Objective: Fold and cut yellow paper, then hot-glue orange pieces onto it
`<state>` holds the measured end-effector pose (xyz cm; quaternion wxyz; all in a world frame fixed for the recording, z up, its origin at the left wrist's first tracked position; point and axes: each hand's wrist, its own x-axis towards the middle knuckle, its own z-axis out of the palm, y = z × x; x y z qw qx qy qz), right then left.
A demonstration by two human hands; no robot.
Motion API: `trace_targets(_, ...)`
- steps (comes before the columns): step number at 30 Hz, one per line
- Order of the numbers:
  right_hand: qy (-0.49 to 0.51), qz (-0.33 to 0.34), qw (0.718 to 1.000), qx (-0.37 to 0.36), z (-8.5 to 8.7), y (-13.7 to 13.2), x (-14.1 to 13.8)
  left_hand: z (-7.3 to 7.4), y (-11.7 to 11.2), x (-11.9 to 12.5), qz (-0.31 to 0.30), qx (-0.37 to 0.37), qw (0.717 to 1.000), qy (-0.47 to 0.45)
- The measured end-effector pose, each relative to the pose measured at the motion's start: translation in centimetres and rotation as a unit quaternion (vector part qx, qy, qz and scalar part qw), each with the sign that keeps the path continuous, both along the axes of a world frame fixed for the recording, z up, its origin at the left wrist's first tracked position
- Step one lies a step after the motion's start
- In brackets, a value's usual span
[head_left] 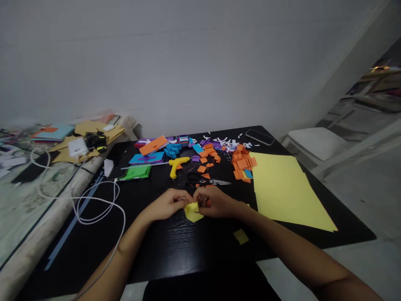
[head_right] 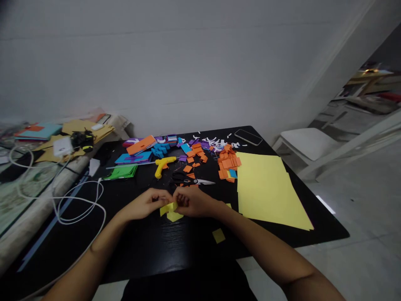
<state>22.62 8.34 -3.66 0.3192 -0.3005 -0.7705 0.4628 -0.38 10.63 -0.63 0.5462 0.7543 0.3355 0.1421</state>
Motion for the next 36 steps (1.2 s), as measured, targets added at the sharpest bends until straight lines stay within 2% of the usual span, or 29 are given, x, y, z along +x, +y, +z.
trace_targets(5, 0.04, -0.032, 0.997, -0.056, 0.0, 0.4, 0.2, 0.3, -0.3, 0.1, 0.021, 0.016, 0.997, -0.069)
trace_targets(10, 0.076, -0.042, 0.992, -0.095, 0.2, 0.6, 0.2, 0.4, -0.8, 0.5, 0.035, 0.122, 0.992, -0.027)
trace_targets(13, 0.099, -0.036, 0.987, -0.121, 0.1, 0.7, 0.1, 0.3, -0.8, 0.7, 0.061, 0.134, 0.989, -0.022)
trace_targets(16, 0.123, -0.01, 0.978, -0.165, -0.1, 0.7, 0.1, 0.0, -0.8, 0.7, 0.087, 0.101, 0.991, -0.034)
trace_targets(19, 0.16, 0.028, 0.96, -0.227, -0.3, 0.8, 0.0, -0.3, -0.8, 0.7, 0.095, 0.029, 0.993, -0.059)
trace_targets(23, 0.186, 0.027, 0.947, -0.259, -0.4, 0.9, -0.2, -0.7, -0.7, 0.7, 0.083, -0.059, 0.989, -0.103)
trace_targets(30, 0.193, 0.011, 0.943, -0.27, -0.4, 1.1, -0.4, -0.7, -0.6, 0.9, 0.101, -0.072, 0.986, -0.108)
trace_targets(36, 0.205, -0.048, 0.938, -0.274, -0.7, 1.2, -0.6, -1.4, -0.3, 1.2, 0.146, -0.081, 0.977, -0.132)
